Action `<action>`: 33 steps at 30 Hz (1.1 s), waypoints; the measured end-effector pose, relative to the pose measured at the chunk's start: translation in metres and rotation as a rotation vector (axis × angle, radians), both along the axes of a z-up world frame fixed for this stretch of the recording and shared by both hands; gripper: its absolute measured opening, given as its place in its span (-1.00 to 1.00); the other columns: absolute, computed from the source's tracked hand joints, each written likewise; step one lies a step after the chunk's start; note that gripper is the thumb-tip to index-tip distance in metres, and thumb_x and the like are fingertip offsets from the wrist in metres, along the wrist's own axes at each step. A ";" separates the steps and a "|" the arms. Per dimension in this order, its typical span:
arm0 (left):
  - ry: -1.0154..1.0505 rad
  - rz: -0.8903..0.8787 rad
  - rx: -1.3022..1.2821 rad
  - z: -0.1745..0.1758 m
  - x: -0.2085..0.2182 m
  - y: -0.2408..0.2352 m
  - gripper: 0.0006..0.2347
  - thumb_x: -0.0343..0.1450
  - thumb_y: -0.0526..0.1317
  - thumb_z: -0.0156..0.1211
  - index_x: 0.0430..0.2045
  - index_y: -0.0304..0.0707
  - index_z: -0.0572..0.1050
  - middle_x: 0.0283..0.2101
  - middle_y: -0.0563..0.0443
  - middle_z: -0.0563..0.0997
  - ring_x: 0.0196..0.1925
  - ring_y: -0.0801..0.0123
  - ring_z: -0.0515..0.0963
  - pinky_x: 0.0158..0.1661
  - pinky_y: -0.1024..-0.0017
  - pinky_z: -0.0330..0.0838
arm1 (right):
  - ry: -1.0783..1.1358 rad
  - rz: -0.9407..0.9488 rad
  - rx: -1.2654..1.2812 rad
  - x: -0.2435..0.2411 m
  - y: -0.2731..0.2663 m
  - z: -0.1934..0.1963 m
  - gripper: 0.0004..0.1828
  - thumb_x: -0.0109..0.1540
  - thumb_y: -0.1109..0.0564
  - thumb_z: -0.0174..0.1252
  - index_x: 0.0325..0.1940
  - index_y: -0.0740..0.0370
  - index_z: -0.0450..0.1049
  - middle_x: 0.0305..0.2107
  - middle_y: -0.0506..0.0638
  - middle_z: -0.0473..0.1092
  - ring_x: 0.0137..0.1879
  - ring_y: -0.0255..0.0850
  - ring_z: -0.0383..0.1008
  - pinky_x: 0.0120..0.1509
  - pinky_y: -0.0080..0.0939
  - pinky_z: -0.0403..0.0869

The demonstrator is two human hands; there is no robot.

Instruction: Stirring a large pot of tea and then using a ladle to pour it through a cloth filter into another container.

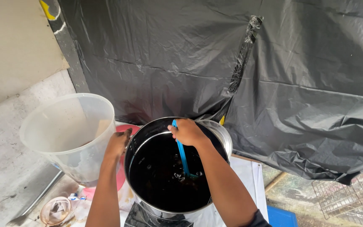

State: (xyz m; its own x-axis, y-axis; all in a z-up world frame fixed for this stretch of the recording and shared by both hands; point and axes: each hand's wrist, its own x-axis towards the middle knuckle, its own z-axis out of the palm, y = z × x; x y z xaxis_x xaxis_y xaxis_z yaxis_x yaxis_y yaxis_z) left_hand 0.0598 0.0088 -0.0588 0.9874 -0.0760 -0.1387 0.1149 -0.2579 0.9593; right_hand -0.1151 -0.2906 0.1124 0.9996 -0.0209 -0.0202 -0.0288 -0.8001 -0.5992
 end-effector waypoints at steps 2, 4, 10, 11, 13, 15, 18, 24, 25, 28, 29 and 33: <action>-0.006 -0.010 -0.010 0.004 -0.001 -0.001 -0.57 0.60 0.12 0.31 -0.36 -0.34 0.68 -0.62 -0.08 0.49 -0.68 0.15 0.56 -0.54 0.13 0.65 | 0.033 0.022 0.009 -0.006 0.011 0.010 -0.59 0.58 -0.12 0.14 0.03 0.24 0.72 -0.24 0.05 0.79 -0.18 -0.15 0.87 -0.06 -0.09 0.82; -0.019 -0.019 -0.018 0.004 -0.002 -0.001 -0.57 0.61 0.13 0.30 -0.38 -0.33 0.66 -0.62 -0.05 0.47 -0.68 0.18 0.54 -0.56 0.15 0.63 | 0.060 0.044 0.020 -0.013 0.021 0.016 -0.59 0.58 -0.12 0.14 0.02 0.23 0.74 -0.23 0.06 0.79 -0.16 -0.16 0.88 -0.04 -0.12 0.83; -0.005 -0.041 -0.048 0.014 -0.010 0.000 -0.56 0.63 0.15 0.29 -0.42 -0.27 0.64 -0.65 0.03 0.40 -0.72 0.29 0.45 -0.60 0.27 0.51 | 0.166 0.141 0.262 -0.034 0.045 0.030 -0.59 0.61 0.00 0.11 0.10 0.44 0.68 -0.11 0.35 0.75 -0.05 0.11 0.88 -0.01 0.07 0.87; 0.002 -0.045 -0.035 0.019 -0.014 0.000 -0.56 0.63 0.16 0.28 -0.42 -0.27 0.63 -0.65 0.05 0.38 -0.72 0.30 0.43 -0.61 0.30 0.46 | 0.179 0.150 0.347 -0.033 0.046 0.028 -0.60 0.63 0.01 0.09 0.10 0.43 0.66 -0.10 0.38 0.73 -0.03 0.16 0.87 0.03 0.15 0.85; 0.008 -0.047 -0.025 0.024 -0.019 0.000 -0.56 0.63 0.16 0.27 -0.42 -0.26 0.63 -0.66 0.06 0.37 -0.72 0.31 0.42 -0.62 0.33 0.41 | 0.191 0.159 0.429 -0.033 0.047 0.023 -0.62 0.65 0.02 0.07 0.10 0.41 0.64 -0.08 0.41 0.72 -0.01 0.20 0.87 0.07 0.23 0.84; 0.016 -0.037 -0.043 0.027 -0.022 0.000 -0.56 0.64 0.15 0.28 -0.47 -0.24 0.62 -0.68 0.07 0.33 -0.75 0.35 0.38 -0.65 0.39 0.34 | 0.214 0.205 0.567 -0.030 0.047 0.018 -0.63 0.67 0.00 0.09 0.18 0.42 0.58 -0.04 0.45 0.68 0.04 0.26 0.85 0.14 0.38 0.80; 0.016 -0.049 -0.009 0.024 -0.018 0.000 -0.54 0.64 0.19 0.27 -0.44 -0.22 0.63 -0.67 0.06 0.37 -0.73 0.33 0.42 -0.62 0.33 0.39 | 0.185 0.230 0.655 -0.024 0.050 0.010 -0.63 0.68 -0.01 0.10 0.29 0.39 0.54 -0.01 0.50 0.66 0.08 0.31 0.83 0.20 0.46 0.75; 0.019 -0.064 0.000 0.028 -0.020 0.001 -0.51 0.63 0.24 0.26 -0.47 -0.19 0.59 -0.67 0.08 0.34 -0.72 0.32 0.42 -0.62 0.37 0.39 | 0.027 0.188 0.755 -0.023 0.050 0.008 -0.63 0.67 -0.04 0.15 0.25 0.36 0.59 0.05 0.52 0.67 0.16 0.31 0.81 0.19 0.41 0.80; 0.019 -0.063 0.000 0.032 -0.024 0.001 -0.51 0.63 0.24 0.26 -0.47 -0.19 0.59 -0.67 0.08 0.34 -0.72 0.32 0.42 -0.62 0.37 0.39 | 0.027 0.189 0.755 -0.019 0.049 0.004 -0.63 0.67 -0.04 0.15 0.25 0.36 0.59 0.05 0.52 0.67 0.16 0.31 0.81 0.19 0.41 0.80; 0.014 -0.065 -0.024 0.038 -0.033 0.001 -0.50 0.64 0.24 0.27 -0.46 -0.22 0.58 -0.67 0.09 0.32 -0.72 0.36 0.40 -0.62 0.42 0.35 | -0.077 0.182 0.774 -0.010 0.046 -0.007 -0.65 0.66 -0.01 0.18 0.24 0.39 0.59 0.09 0.50 0.65 0.19 0.32 0.79 0.18 0.41 0.81; 0.015 -0.065 -0.027 0.037 -0.031 0.001 -0.51 0.63 0.24 0.28 -0.45 -0.23 0.58 -0.66 0.09 0.33 -0.71 0.34 0.42 -0.61 0.39 0.41 | -0.115 0.177 0.770 -0.008 0.045 -0.008 -0.64 0.66 -0.01 0.19 0.24 0.41 0.60 0.09 0.50 0.65 0.19 0.31 0.79 0.20 0.40 0.82; 0.011 -0.063 -0.058 0.045 -0.041 0.002 -0.50 0.62 0.25 0.30 -0.45 -0.24 0.57 -0.66 0.09 0.32 -0.72 0.34 0.44 -0.61 0.36 0.48 | -0.227 0.128 0.722 -0.005 0.043 -0.011 -0.65 0.65 0.03 0.20 0.27 0.43 0.62 0.10 0.48 0.64 0.21 0.30 0.78 0.21 0.33 0.84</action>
